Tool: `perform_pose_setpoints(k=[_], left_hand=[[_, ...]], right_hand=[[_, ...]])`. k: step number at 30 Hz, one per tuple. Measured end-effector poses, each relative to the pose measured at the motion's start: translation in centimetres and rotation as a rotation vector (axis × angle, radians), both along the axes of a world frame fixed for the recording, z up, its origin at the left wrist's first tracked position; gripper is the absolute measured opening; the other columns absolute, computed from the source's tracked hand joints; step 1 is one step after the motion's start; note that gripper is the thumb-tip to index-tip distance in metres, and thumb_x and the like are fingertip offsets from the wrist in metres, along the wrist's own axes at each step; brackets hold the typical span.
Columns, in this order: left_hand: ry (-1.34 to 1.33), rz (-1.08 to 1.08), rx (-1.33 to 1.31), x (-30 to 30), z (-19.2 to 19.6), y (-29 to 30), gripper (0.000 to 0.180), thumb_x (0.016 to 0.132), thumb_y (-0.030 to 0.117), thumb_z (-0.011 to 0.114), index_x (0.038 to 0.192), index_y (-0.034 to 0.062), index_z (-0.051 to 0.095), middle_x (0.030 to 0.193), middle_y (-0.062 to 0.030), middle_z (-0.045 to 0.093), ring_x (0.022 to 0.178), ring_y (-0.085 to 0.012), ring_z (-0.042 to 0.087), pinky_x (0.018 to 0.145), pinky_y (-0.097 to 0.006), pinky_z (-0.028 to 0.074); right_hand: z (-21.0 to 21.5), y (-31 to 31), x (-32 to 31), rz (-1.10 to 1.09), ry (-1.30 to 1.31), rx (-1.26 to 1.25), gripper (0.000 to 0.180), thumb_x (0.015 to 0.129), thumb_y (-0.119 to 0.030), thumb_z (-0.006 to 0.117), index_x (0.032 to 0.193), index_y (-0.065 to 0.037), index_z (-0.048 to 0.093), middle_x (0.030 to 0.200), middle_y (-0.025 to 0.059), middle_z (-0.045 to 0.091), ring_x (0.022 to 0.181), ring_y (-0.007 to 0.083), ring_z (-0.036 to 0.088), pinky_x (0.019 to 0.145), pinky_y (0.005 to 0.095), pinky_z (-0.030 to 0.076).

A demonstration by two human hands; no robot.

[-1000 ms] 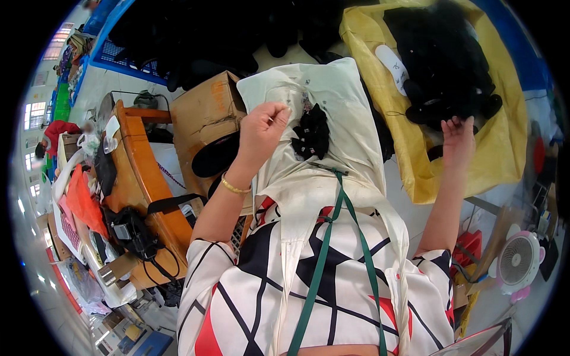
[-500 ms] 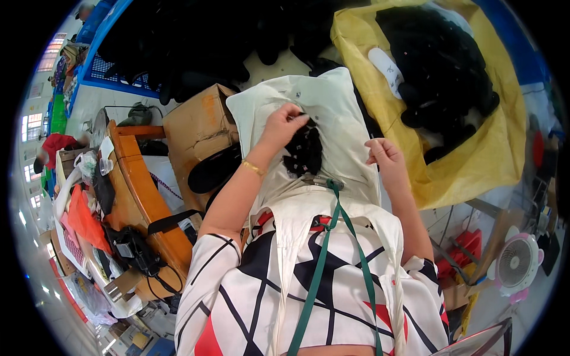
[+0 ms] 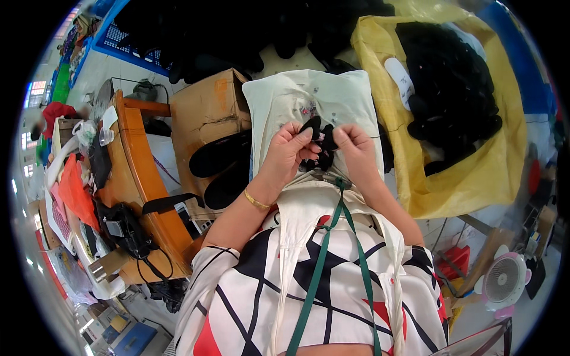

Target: The person sits at a workbench in a factory and sews a black shoe by hand using a needle and thread. They repeatedly insert the needle into the shoe's sole and pull the thread through to secure the parts. The person handles multiple shoes, picking them up from a pile and placing them back down after working on them.

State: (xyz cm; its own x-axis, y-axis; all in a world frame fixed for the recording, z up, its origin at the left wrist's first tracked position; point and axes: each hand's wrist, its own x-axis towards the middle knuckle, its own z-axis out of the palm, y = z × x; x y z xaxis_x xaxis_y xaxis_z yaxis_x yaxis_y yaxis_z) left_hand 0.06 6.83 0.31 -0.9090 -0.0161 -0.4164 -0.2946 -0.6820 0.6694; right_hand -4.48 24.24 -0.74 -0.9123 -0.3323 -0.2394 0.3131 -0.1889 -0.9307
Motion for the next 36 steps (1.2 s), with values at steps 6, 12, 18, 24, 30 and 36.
perform_pose_setpoints(k=[6, 12, 18, 24, 30, 36], left_hand=[[-0.040, -0.051, 0.009, 2.1, -1.3, 0.2, 0.016, 0.100, 0.021, 0.058, 0.102, 0.0059, 0.059, 0.095, -0.0100, 0.070, 0.071, -0.0136, 0.068, 0.061, -0.025, 0.058], [-0.049, -0.104, -0.180, 3.0, -0.1, 0.7, 0.020, 0.098, 0.024, 0.063, 0.108, 0.0073, 0.064, 0.094, -0.0019, 0.069, 0.076, -0.0075, 0.062, 0.059, -0.021, 0.051], [0.119, 0.042, -0.233, 3.6, -0.2, 0.5, 0.022, 0.093, 0.019, 0.069, 0.112, 0.0076, 0.070, 0.090, 0.0025, 0.068, 0.078, -0.0046, 0.057, 0.065, -0.019, 0.046], [0.123, 0.117, -0.254, 4.1, 0.6, 0.0, 0.012, 0.090, 0.012, 0.072, 0.100, 0.0059, 0.068, 0.087, 0.0030, 0.067, 0.079, -0.0062, 0.058, 0.071, -0.024, 0.047], [0.378, -0.142, -1.079, 5.0, 1.8, -0.6, 0.020, 0.083, 0.009, 0.077, 0.095, 0.0032, 0.061, 0.087, -0.0036, 0.065, 0.080, -0.0124, 0.059, 0.074, -0.028, 0.048], [0.277, -0.111, -0.850, 6.1, 2.1, -1.5, 0.025, 0.082, 0.010, 0.080, 0.098, 0.0049, 0.061, 0.097, -0.0001, 0.061, 0.089, -0.0067, 0.055, 0.077, -0.023, 0.047]], right_hand=[[0.6, -0.3, 1.1, -0.028, 0.060, 0.022, 0.016, 0.100, -0.018, 0.060, 0.097, -0.003, 0.061, 0.084, -0.0035, 0.060, 0.077, 0.0041, 0.052, 0.071, 0.0208, 0.044], [0.7, -1.0, 2.2, -0.036, 0.154, 0.062, 0.017, 0.100, -0.019, 0.060, 0.099, -0.002, 0.062, 0.083, -0.0049, 0.057, 0.073, 0.0025, 0.051, 0.066, 0.0188, 0.046], [0.2, -1.6, 3.8, 0.093, 0.173, 0.174, 0.016, 0.099, -0.015, 0.061, 0.103, 0.000, 0.062, 0.087, -0.0013, 0.061, 0.076, 0.0040, 0.055, 0.069, 0.0207, 0.049], [1.4, -1.4, 3.6, 0.026, 0.330, 0.355, 0.015, 0.097, -0.010, 0.060, 0.107, 0.002, 0.062, 0.088, -0.0034, 0.059, 0.077, 0.0038, 0.052, 0.068, 0.0191, 0.044], [2.1, -0.9, 3.7, 0.149, 0.241, 0.252, 0.014, 0.093, -0.012, 0.066, 0.097, 0.001, 0.065, 0.077, -0.0026, 0.057, 0.068, 0.0040, 0.048, 0.059, 0.0214, 0.040], [2.0, -0.8, 4.6, 0.170, 0.050, 0.053, 0.015, 0.097, -0.013, 0.063, 0.100, 0.001, 0.065, 0.080, -0.0058, 0.057, 0.072, 0.0018, 0.047, 0.061, 0.0187, 0.038]])
